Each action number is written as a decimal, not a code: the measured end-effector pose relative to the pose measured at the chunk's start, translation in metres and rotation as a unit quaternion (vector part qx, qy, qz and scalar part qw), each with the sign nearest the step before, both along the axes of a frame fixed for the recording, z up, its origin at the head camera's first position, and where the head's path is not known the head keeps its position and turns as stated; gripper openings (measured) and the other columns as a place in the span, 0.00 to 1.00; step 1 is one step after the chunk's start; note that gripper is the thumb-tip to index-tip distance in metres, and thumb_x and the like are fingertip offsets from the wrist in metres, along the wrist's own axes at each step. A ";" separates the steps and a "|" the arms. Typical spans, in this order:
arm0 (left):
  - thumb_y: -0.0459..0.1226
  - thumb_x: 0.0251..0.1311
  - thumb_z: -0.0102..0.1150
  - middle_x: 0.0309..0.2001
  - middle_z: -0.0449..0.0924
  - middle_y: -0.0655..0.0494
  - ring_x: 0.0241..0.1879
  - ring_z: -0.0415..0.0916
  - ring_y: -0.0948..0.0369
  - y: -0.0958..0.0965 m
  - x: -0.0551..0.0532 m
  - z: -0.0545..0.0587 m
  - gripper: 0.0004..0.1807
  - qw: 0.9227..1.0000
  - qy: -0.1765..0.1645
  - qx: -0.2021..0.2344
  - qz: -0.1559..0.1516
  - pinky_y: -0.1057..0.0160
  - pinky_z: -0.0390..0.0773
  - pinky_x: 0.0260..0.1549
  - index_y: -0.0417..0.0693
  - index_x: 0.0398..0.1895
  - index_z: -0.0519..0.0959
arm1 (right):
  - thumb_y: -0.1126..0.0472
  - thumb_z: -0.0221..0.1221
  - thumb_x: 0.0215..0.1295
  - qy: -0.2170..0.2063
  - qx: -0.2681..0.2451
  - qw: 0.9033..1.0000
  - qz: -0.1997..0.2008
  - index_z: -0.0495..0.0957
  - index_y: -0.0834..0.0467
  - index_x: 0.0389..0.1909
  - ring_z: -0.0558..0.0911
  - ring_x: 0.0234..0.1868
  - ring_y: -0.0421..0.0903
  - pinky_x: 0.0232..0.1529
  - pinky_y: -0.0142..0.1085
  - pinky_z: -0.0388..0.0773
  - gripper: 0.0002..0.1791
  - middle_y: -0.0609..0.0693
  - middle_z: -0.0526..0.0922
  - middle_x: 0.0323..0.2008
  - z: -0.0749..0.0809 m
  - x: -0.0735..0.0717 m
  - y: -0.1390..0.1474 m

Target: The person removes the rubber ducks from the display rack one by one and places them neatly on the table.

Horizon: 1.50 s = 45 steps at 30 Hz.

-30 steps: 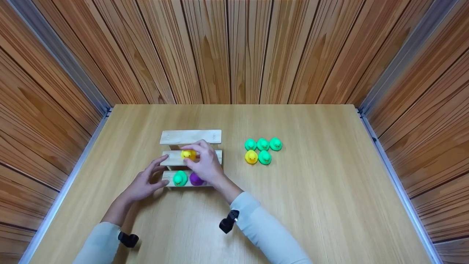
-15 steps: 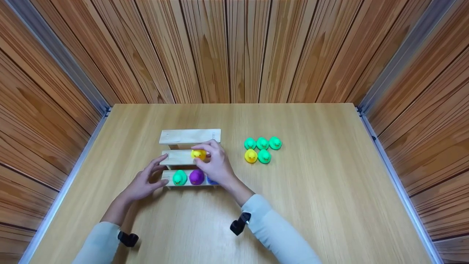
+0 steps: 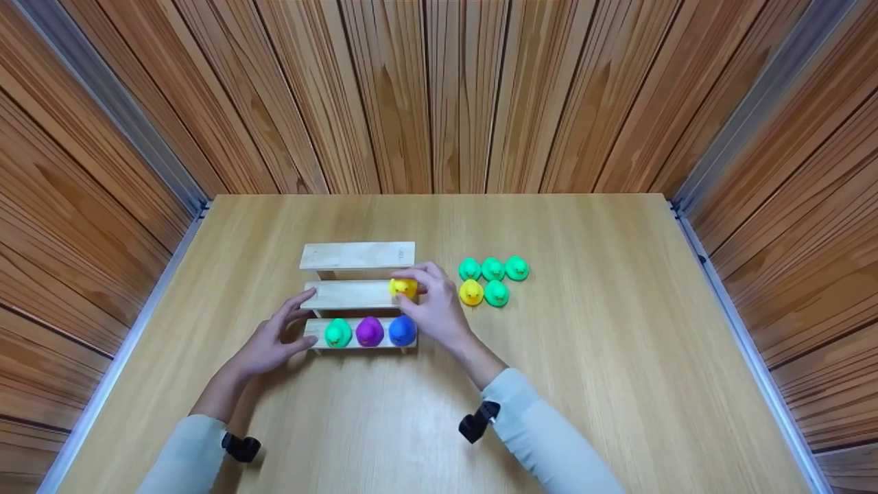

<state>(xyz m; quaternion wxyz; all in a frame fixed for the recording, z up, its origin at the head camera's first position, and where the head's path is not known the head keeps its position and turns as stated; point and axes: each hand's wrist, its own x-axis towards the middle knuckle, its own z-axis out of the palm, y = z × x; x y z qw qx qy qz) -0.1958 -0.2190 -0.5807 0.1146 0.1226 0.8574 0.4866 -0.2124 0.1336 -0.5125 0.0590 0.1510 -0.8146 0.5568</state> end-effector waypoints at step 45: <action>0.41 0.75 0.72 0.83 0.75 0.42 0.90 0.61 0.43 -0.001 0.000 -0.002 0.48 1.000 0.009 -0.001 -0.002 0.24 0.29 0.89 0.76 0.90 0.58 | 0.78 0.70 0.70 -0.016 0.025 0.993 -0.113 0.89 0.67 0.60 0.81 0.58 0.30 0.56 0.19 0.84 0.19 0.62 0.85 0.59 -0.030 0.005 0.130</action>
